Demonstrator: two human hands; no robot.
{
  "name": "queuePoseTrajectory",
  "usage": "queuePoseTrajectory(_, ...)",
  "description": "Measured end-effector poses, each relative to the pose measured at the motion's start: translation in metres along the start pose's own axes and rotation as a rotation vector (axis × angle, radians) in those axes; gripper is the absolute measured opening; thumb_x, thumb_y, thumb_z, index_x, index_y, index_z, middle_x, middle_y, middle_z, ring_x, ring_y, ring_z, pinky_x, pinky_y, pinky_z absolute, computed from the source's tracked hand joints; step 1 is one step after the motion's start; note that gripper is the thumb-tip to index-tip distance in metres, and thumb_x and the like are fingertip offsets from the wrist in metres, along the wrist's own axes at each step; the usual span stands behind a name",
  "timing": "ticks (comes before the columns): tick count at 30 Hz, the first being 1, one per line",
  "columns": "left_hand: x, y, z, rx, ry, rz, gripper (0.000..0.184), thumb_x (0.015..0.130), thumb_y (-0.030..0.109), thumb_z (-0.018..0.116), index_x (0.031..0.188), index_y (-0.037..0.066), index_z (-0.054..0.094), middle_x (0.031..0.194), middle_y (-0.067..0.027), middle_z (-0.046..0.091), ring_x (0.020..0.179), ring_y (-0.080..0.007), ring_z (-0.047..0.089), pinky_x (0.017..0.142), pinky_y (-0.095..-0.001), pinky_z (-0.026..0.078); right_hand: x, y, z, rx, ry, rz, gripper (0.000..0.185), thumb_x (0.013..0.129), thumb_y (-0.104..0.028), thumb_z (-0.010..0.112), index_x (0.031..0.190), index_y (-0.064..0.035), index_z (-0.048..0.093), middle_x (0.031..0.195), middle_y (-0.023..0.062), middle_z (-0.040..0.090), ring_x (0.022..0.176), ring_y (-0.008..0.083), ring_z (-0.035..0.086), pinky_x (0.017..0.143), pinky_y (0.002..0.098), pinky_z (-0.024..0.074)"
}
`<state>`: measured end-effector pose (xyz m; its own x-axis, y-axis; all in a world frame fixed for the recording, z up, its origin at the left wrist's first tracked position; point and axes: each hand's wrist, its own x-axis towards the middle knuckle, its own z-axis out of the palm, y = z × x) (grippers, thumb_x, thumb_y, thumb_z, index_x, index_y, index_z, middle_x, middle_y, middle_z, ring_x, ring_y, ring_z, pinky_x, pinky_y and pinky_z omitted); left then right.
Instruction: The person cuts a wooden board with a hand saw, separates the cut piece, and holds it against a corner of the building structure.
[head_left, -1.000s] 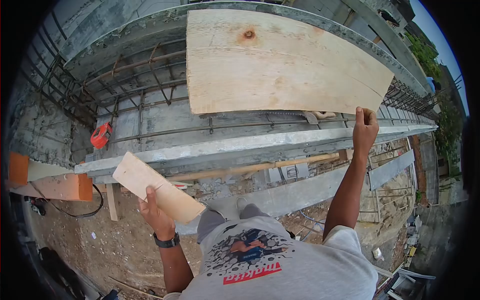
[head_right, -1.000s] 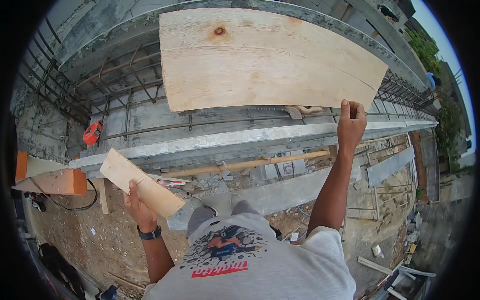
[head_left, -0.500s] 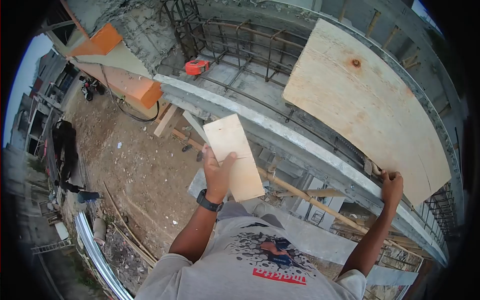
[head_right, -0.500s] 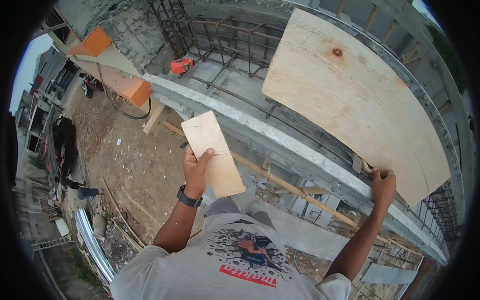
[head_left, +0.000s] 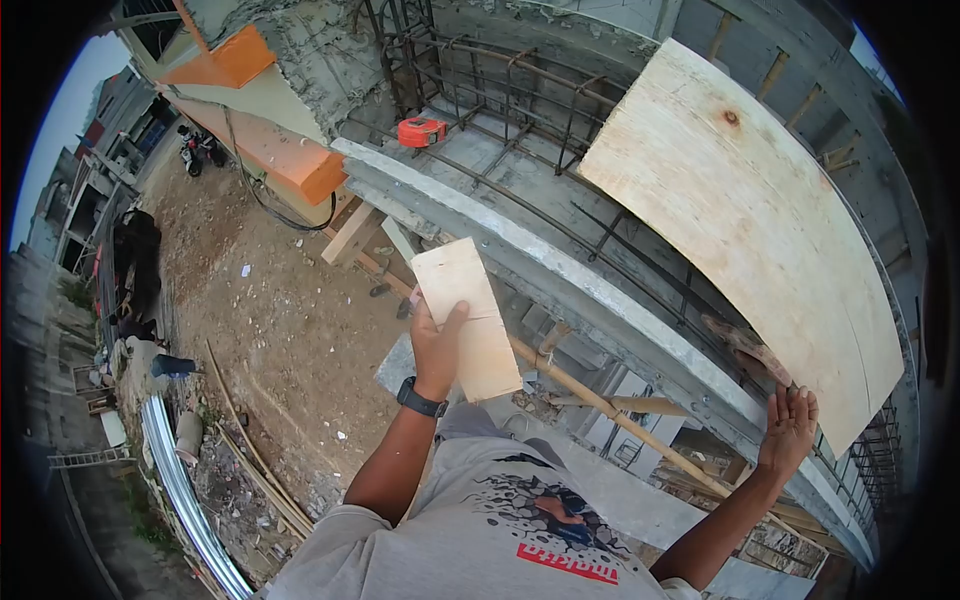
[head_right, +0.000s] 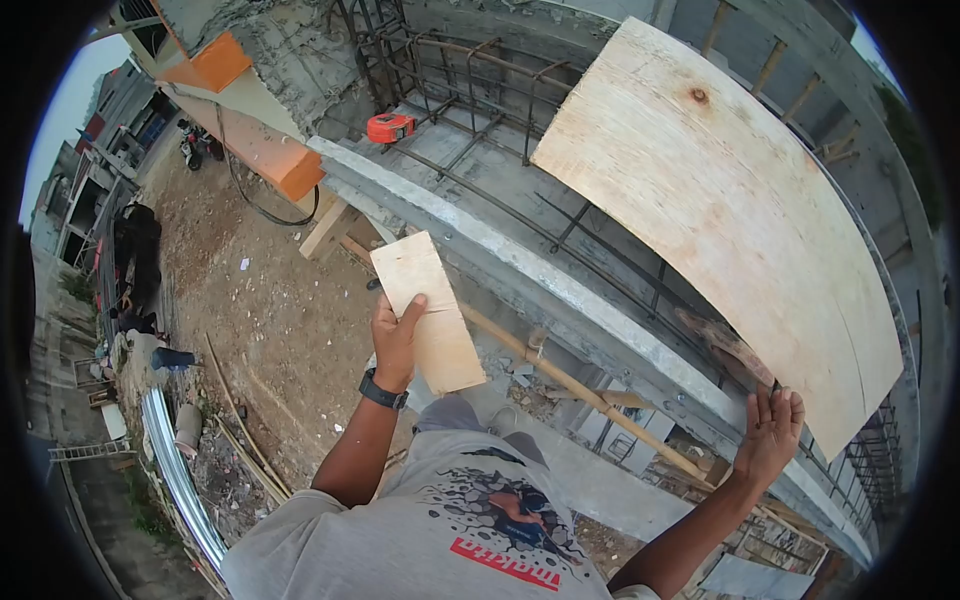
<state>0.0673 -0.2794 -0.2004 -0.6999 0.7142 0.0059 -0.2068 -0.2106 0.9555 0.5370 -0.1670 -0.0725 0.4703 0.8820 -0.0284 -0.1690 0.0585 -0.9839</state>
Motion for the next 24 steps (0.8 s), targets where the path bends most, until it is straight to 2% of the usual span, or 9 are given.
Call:
queuePoseTrajectory(4,0.007,-0.005,0.005,-0.052,-0.015,-0.015,0.031,0.097,0.006,0.066,0.126,-0.001,0.059,0.119,-0.0073,0.068,0.105,-0.0131,0.065,0.089,-0.0298,0.053,-0.01,0.014,0.021,-0.384,-0.163,-0.235,0.03,0.097,-0.012,0.071,0.124,-0.0075,0.06,0.101,0.0008,0.068,0.091,0.0089,0.064,0.078,0.0236,0.0498)
queuePoseTrajectory(7,0.015,-0.002,0.004,-0.056,-0.033,-0.026,0.033,0.097,0.007,0.066,0.127,-0.001,0.058,0.119,-0.0073,0.068,0.104,-0.0127,0.065,0.088,-0.0294,0.054,-0.029,0.011,0.055,-0.345,-0.349,-0.273,0.033,0.094,-0.007,0.073,0.123,-0.002,0.057,0.104,0.006,0.067,0.089,0.0112,0.062,0.077,0.0253,0.0504)
queuePoseTrajectory(8,0.015,-0.002,0.002,-0.046,-0.023,-0.031,0.033,0.097,0.007,0.066,0.128,-0.001,0.058,0.119,-0.0073,0.068,0.104,-0.0127,0.065,0.087,-0.029,0.054,-0.037,0.01,0.07,-0.387,-0.34,-0.248,0.026,0.094,-0.005,0.072,0.117,-0.0007,0.061,0.104,0.0074,0.067,0.088,0.0126,0.062,0.08,0.0272,0.0509)
queuePoseTrajectory(12,0.019,-0.002,-0.005,-0.005,-0.007,-0.021,0.032,0.099,0.009,0.065,0.128,0.0,0.055,0.121,-0.0091,0.068,0.106,-0.0138,0.066,0.09,-0.0296,0.054,-0.038,0.017,0.101,-1.102,-0.311,-0.821,0.018,0.096,-0.01,0.07,0.109,0.0009,0.065,0.095,0.0094,0.069,0.087,0.0158,0.065,0.077,0.0304,0.0529)
queuePoseTrajectory(15,0.018,0.008,-0.008,-0.118,0.022,-0.032,0.031,0.101,0.01,0.064,0.129,0.001,0.055,0.122,-0.0094,0.068,0.106,-0.0154,0.067,0.092,-0.0312,0.054,-0.054,0.011,0.123,-0.812,-0.393,-0.548,0.017,0.096,-0.012,0.07,0.105,0.0018,0.065,0.094,0.0107,0.068,0.083,0.0178,0.066,0.074,0.0319,0.0533)
queuePoseTrajectory(16,0.015,0.015,-0.007,-0.173,0.025,-0.045,0.031,0.101,0.011,0.063,0.13,0.001,0.055,0.122,-0.0091,0.068,0.106,-0.0158,0.067,0.093,-0.0317,0.054,-0.068,0.011,0.137,-0.744,-0.471,-0.606,0.018,0.096,-0.014,0.071,0.103,0.0022,0.066,0.095,0.012,0.069,0.078,0.0196,0.066,0.075,0.0332,0.0534)
queuePoseTrajectory(19,0.013,0.032,-0.002,-0.44,0.044,-0.171,0.035,0.104,0.022,0.057,0.133,0.002,0.054,0.124,-0.0099,0.068,0.108,-0.0202,0.068,0.093,-0.0325,0.054,-0.112,0.016,0.192,-0.533,-1.007,-0.587,0.022,0.097,-0.017,0.07,0.105,0.0028,0.066,0.097,0.0144,0.07,0.083,0.0217,0.069,0.079,0.0336,0.0543)
queuePoseTrajectory(22,0.019,0.062,0.006,-0.671,0.153,-0.235,0.035,0.104,0.037,0.051,0.119,0.006,0.06,0.108,-0.0073,0.069,0.092,-0.0203,0.069,0.084,-0.0334,0.056,-0.141,0.032,0.251,-0.43,-1.331,-0.299,0.037,0.1,-0.026,0.067,0.121,0.0037,0.064,0.103,0.0186,0.072,0.094,0.0264,0.072,0.084,0.0364,0.0553)
queuePoseTrajectory(24,0.034,0.047,-0.019,-0.876,-0.123,-0.129,0.037,0.102,0.045,0.048,0.107,0.009,0.059,0.093,-0.005,0.065,0.08,-0.0183,0.064,0.074,-0.0332,0.055,-0.159,0.038,0.283,-0.557,-1.456,-0.153,0.047,0.101,-0.034,0.064,0.128,0.0046,0.06,0.105,0.0201,0.072,0.096,0.0278,0.072,0.085,0.0379,0.0555)
